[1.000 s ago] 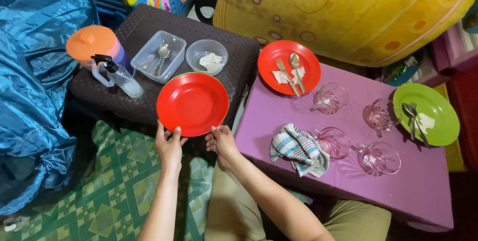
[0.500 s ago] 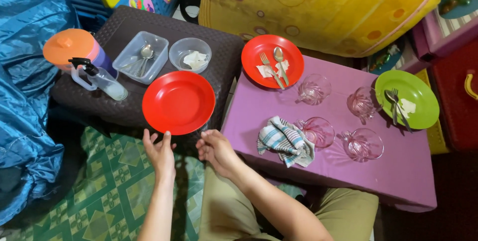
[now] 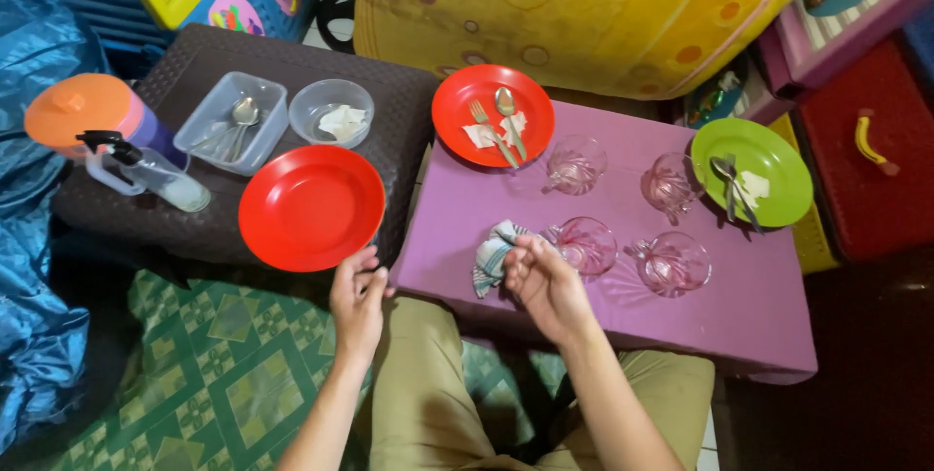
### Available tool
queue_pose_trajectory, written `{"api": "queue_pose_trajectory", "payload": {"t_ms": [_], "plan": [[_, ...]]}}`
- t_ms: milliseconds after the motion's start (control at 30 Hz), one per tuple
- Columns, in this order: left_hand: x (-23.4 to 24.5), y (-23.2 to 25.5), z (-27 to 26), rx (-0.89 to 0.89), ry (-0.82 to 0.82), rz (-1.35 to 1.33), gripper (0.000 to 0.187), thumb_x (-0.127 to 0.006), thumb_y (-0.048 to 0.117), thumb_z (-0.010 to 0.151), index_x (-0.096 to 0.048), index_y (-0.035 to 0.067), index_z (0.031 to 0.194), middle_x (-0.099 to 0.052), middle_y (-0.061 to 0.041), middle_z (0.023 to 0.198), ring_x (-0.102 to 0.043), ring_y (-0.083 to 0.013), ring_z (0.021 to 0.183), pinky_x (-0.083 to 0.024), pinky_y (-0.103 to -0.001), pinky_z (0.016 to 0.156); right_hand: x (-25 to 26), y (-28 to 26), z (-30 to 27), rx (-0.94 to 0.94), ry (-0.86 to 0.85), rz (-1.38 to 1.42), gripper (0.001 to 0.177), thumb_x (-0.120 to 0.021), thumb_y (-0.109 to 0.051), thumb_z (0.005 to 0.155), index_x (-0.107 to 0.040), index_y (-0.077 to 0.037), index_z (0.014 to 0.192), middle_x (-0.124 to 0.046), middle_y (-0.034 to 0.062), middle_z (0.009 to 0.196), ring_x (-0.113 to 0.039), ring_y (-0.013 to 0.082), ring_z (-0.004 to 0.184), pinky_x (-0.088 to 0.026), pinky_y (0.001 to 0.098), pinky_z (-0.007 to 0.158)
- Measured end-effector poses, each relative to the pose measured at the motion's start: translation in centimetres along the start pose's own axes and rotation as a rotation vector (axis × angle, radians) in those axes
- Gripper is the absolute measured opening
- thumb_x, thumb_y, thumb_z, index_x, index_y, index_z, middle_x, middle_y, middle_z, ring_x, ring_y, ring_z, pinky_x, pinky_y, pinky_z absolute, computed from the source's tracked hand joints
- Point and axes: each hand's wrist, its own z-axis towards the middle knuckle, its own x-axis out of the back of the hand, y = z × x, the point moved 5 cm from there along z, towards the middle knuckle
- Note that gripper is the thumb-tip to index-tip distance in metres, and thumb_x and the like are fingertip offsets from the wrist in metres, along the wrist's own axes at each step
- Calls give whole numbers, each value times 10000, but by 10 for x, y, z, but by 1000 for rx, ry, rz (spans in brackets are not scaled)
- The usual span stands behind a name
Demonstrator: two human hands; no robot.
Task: Wiping and drying various kitchenware items including plates, forks, spoons, and glass bowls with a cloth.
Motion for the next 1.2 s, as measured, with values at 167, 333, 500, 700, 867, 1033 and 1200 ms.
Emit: {"api": "queue_pose_trajectory", "payload": {"t_ms": [167,333,500,700,867,1033,1200], "plan": [[-72,2,46,67,-167,-19,478,-671,88,947,-526,-31,1386,-561,-253,1174,-646,-267,916,-648,-397,740,5,-26,48,-30,92,122,241,-542,-178,1028,-635,-48,1209,-749,167,1022,-742,246,884,-593,363,830],[-134,-5,110,80,-204,167,597,-729,154,924,-476,-69,1416,-598,-338,1208,-705,-404,1008,-642,-447,767,7,-16,110,-47,221,77,268,-615,-198,1008,-625,37,1137,-645,140,1005,-697,290,969,-567,396,928],[-193,-10,129,362,-227,-73,736,-691,190,944,-304,-109,1494,-422,-477,1372,-625,-560,1125,-552,-595,918,40,5,166,-12,400,51,299,-573,-249,1022,-407,-14,1103,-448,40,964,-583,199,852,-568,350,834],[-215,21,134,370,-190,-41,663,-633,124,961,-314,-158,1470,-439,-488,1352,-641,-573,1041,-577,-585,853,78,14,205,-2,484,-101,323,-512,-333,1063,-446,-49,1203,-497,23,905,-641,206,768,-620,407,767],[-218,-14,164,349,-99,-132,605,-604,27,959,-304,-100,1469,-398,-472,1370,-602,-641,1009,-580,-639,813,79,19,214,20,480,-116,326,-520,-315,1064,-454,-49,1241,-602,81,930,-705,242,772,-636,432,739],[-210,-21,165,353,-98,-194,550,-543,-62,953,-314,-97,1452,-370,-463,1380,-586,-665,1032,-589,-645,841,78,21,212,29,465,-151,298,-493,-303,1073,-476,-65,1249,-681,130,947,-743,252,772,-650,408,705],[-190,20,134,376,-128,-208,518,-520,-70,941,-324,-111,1419,-377,-432,1378,-546,-684,1089,-569,-671,859,51,11,183,22,430,-231,445,-561,-387,1052,-462,-46,1321,-645,214,1003,-737,342,841,-639,474,716]]}}
